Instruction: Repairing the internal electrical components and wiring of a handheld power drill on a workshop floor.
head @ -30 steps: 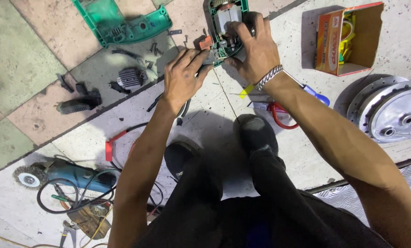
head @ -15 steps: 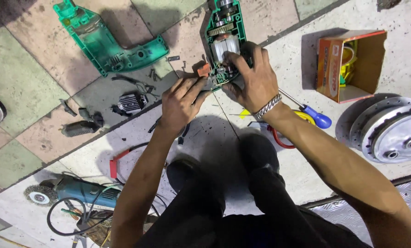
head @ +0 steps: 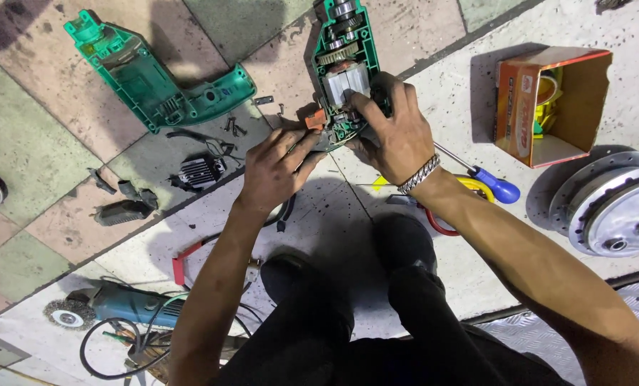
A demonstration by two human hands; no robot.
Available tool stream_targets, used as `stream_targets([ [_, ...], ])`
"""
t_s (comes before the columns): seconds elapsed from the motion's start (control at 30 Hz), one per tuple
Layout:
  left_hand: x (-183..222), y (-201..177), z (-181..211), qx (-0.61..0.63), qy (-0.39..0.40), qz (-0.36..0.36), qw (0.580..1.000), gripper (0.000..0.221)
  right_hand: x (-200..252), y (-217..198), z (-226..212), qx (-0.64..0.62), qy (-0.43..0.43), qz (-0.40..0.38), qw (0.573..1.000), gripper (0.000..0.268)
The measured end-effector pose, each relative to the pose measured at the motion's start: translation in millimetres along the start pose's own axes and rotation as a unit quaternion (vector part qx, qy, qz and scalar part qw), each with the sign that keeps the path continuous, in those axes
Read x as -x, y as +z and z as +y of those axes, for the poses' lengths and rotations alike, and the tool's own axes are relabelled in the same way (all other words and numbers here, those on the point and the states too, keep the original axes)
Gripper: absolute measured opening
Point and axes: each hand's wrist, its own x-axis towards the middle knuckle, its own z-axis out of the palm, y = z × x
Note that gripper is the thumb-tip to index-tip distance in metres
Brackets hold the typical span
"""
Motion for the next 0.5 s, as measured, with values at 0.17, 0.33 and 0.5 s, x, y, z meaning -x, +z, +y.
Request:
stream_targets([
  [0.17, 4, 4, -1, 0.013, 0.006, -0.006, 1.000, 0.027, 2, 4, 4, 0.010, -0.008, 0.001, 1.000, 0.074],
  [0.33, 12, 14, 0, 0.021, 0.002, -0.003, 1.000, 0.027, 1, 3, 6, 0.006, -0.022, 0.003, 1.000, 0.072],
  [0.5, 0, 4, 17, 0.019, -0.074, -0.010, 0.997, 0.025, 3, 7, 11, -0.005, -0.031, 0.004, 0.999, 0.069],
])
